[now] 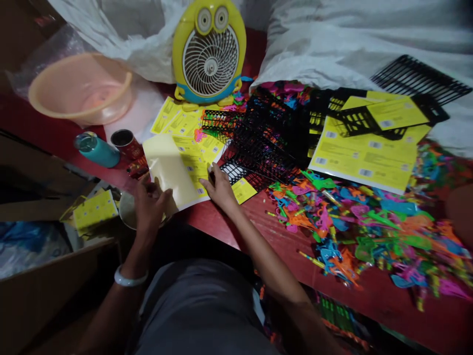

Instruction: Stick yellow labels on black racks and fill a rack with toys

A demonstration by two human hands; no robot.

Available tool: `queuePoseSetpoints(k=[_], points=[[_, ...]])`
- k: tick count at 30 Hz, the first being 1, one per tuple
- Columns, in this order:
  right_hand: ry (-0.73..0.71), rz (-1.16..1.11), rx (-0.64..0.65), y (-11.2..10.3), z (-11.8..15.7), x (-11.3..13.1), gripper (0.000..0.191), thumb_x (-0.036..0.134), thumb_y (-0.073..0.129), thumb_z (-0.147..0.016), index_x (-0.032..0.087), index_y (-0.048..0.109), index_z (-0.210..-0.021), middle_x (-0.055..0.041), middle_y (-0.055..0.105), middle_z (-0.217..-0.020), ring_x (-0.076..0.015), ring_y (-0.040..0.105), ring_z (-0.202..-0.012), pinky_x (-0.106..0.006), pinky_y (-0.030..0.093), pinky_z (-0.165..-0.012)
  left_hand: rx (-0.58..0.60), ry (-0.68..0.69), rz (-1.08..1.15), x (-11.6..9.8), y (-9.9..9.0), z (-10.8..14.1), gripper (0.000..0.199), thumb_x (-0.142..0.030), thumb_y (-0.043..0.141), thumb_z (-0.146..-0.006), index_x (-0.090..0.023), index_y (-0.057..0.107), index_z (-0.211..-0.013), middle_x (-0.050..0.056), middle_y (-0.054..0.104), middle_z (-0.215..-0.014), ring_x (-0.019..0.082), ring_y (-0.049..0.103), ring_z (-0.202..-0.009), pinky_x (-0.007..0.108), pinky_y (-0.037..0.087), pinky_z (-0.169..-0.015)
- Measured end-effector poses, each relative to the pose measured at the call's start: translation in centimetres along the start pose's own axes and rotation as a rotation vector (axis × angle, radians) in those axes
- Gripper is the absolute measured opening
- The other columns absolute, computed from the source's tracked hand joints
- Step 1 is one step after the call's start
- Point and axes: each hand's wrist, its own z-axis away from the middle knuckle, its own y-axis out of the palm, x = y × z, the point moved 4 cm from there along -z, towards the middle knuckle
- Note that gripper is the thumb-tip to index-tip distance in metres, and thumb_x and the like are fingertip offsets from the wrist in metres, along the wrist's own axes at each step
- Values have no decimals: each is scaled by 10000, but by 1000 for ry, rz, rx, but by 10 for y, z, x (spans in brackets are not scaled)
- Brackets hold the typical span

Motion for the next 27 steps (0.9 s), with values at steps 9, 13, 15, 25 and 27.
queuePoseSetpoints(k=[9,13,15,25,27], points=[[243,-73,60,21,-60,-1,755,571,664,-911,109,481,-1480,-191,717,-1236,-340,632,-1215,-492,476,-1079,-2,103,-104,-1,4,-14,740,-371,846,-705,-166,573,-1361,175,598,-1400,371,520,-1347,563,388,-1175],[234,-160,-10,20,-72,2,571,454,653,-923,134,543,-1383,-127,727,-1096,-262,668,-1043,-418,521,-975,-46,125,-22,-12,1,-15,831,-302,844,-697,-179,496,-1440,182,552,-1468,353,537,-1353,530,435,-1155],[178,-134,-119,12,-69,6,503,405,663,-913,147,585,-1337,-159,697,-1193,-283,629,-1136,-444,496,-1021,-32,138,51,-18,-1,-13,785,-275,804,-730,-181,494,-1445,164,585,-1435,312,604,-1265,472,524,-1061],[-63,13,-123,-1,-67,69,237,343,601,-1001,218,712,-1170,-105,693,-1229,-288,559,-1204,-429,415,-1064,49,92,169,-18,1,-6,678,-257,742,-775,-194,545,-1420,130,683,-1334,291,664,-1191,446,560,-1002],[-83,73,-69,0,-74,77,204,342,639,-981,221,729,-1118,-108,698,-1189,-304,551,-1181,-449,412,-1030,59,95,177,-19,0,-6,660,-247,733,-782,-201,552,-1415,121,680,-1335,284,665,-1183,423,569,-979]])
